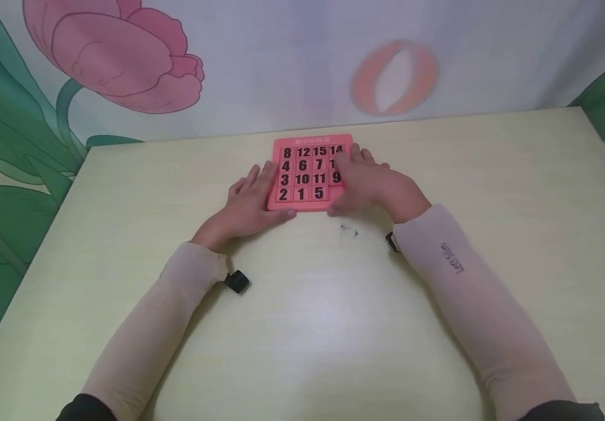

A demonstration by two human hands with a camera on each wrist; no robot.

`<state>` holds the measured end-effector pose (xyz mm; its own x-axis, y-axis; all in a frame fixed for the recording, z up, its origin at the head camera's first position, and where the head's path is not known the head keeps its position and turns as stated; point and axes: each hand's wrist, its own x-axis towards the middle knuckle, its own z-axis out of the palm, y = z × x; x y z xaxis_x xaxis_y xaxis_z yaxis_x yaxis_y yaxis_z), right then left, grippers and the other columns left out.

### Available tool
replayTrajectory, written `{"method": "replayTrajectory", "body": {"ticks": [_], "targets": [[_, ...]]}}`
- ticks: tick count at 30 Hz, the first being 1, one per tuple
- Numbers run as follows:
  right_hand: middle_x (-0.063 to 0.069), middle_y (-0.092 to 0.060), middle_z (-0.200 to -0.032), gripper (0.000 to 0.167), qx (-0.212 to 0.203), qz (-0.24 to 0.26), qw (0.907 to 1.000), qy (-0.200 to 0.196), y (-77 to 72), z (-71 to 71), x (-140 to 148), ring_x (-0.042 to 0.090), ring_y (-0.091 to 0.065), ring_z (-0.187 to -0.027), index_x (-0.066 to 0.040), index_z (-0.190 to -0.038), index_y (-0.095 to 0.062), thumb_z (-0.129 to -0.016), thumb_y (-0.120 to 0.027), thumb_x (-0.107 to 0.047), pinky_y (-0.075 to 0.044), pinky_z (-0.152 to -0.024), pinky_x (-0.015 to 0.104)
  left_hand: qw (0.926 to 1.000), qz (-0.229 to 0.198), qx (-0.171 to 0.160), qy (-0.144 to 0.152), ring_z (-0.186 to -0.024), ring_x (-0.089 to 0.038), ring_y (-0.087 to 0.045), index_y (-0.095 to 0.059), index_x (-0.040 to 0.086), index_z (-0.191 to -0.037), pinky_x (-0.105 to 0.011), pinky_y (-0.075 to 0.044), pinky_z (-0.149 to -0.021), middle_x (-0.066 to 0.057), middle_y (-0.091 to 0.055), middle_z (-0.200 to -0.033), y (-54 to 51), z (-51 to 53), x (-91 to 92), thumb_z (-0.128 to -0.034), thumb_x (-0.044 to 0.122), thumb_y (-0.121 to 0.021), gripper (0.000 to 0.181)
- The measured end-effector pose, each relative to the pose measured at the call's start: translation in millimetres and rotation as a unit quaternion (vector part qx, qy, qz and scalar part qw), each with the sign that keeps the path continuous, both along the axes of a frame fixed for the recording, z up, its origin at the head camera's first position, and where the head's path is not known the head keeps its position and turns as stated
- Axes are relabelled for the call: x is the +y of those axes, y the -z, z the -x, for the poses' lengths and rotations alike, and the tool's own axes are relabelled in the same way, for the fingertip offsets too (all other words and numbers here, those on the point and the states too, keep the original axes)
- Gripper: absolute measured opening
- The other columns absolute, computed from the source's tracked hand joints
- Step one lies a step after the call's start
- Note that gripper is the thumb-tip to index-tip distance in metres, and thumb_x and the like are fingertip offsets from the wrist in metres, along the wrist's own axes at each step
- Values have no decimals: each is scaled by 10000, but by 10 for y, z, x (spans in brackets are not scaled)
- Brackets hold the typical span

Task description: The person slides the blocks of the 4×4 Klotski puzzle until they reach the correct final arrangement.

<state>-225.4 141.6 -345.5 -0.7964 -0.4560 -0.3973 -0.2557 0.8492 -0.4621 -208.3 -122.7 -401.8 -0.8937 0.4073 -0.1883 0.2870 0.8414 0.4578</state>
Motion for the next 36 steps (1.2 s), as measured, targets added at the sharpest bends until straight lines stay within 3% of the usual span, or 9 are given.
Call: {"method": "replayTrajectory", "body": {"ticks": [8,17,22,30,36], "targets": [[298,112,-1630,797,-33,-40,10000,36,14,11,-20,474,104,-1490,-49,-1380,-317,-865,-788,-435,-32,-1101,747,10000,-44,-37,-24,-1527,-222,133,40,180,-1635,-431,65,-1201,-20,45,-1693,3,6,-3,-904,671,-594,1086],[296,65,-1639,788,13,-120,9999,112,32,28,-8,459,77,-1500,-55,-1316,-337,-829,-819,-443,-45,-1118,726,10000,-9,12,-32,-1529,-227,127,33,175,-1636,-436,59,-1203,-29,36,-1694,17,17,-2,-906,666,-596,1081],[312,-12,-1633,735,41,-119,9999,55,35,40,-6,462,24,-1504,-57,-1263,-367,-829,-821,-437,-80,-1111,737,10000,4,-10,-39,-1527,-222,134,37,177,-1635,-431,64,-1202,-23,46,-1693,13,16,7,-906,672,-591,1082],[318,59,-1630,544,-162,-99,9998,59,49,48,-29,446,123,-1497,-87,-1150,-457,-864,-806,-390,-17,-1113,733,10000,-14,-32,-54,-1529,-231,127,24,178,-1637,-438,62,-1202,-27,36,-1694,1,20,9,-901,669,-602,1084],[285,75,-1640,520,39,-271,9996,6,26,25,-76,461,110,-1494,-48,-1156,-490,-878,-800,-361,-47,-1107,744,10000,15,-29,-40,-1529,-227,129,30,183,-1637,-439,59,-1203,-21,41,-1694,13,27,5,-899,676,-598,1086]]}}
